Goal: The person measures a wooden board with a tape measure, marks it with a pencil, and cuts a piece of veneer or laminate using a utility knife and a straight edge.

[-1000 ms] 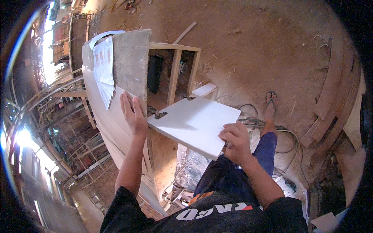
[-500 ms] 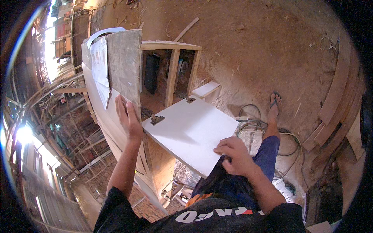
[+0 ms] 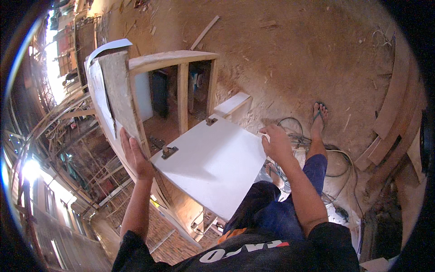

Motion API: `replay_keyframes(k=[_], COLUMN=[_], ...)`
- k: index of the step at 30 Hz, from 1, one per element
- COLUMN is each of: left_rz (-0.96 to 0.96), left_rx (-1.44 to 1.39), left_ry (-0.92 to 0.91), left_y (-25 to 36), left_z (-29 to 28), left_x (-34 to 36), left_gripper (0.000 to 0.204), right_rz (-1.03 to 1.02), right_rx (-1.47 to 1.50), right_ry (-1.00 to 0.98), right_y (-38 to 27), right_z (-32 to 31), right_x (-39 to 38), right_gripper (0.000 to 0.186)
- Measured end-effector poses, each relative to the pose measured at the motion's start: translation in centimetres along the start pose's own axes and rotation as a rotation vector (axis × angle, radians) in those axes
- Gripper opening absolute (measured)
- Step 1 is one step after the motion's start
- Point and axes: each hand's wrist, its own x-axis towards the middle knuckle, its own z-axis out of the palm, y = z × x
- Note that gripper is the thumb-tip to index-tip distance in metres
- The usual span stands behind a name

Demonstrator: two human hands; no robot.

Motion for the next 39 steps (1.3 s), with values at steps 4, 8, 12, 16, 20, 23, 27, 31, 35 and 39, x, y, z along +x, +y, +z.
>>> replay_keyframes(k=[4, 8, 12, 16, 20, 23, 27, 31, 35, 39], left_rz=[-0.065, -0.110, -0.138, -0.173, -0.243, -0.225, -0.123, -0.027, -0.007, 0.018], left_rx=[-0.114, -0.237, -0.211, -0.261, -0.331, -0.300, -0.150, -0.011, 0.118, -0.001], left_ry=[-0.033, -0.052, -0.067, -0.089, -0.096, -0.084, -0.072, -0.024, -0.026, 0.017], left_y=[-0.8, 0.2, 0.4, -0.7, -1.7, -2.3, 0.5, -0.7, 0.0, -0.8], left_z=[-0.6, -0.1, 0.0, -0.7, -1.4, -2.0, 0.1, -0.7, -1.0, -0.6], left_x=[-0.1, -0.2, -0.4, -0.3, -0.1, -0.3, -0.1, -0.1, 0.0, 0.2], left_gripper=[0.062, 0.064, 0.064, 0.063, 0.062, 0.062, 0.063, 0.064, 0.063, 0.066], right_rz=[0.138, 0.204, 0.232, 0.186, 0.168, 0.161, 0.039, -0.079, -0.526, -0.919], right_rx=[0.143, 0.048, 0.281, 0.265, 0.287, 0.295, 0.253, 0.158, -0.041, -0.397], right_ry=[0.006, -0.041, 0.045, 0.029, 0.019, 0.015, 0.133, 0.192, 0.096, 0.018], right_y=[4.9, 9.2, 9.4, 9.2, 9.0, 8.9, 9.3, 6.4, -2.8, -9.1], right_z=[2.5, 2.5, 1.8, 1.6, 2.0, 2.2, 2.4, 2.7, 3.3, 7.2], right_x=[-0.2, 0.2, 0.8, 1.2, 1.4, 1.6, 2.2, 3.1, 8.4, 16.4], right_gripper=[0.023, 0.024, 0.025, 0.024, 0.024, 0.023, 0.023, 0.021, 0.026, 0.040])
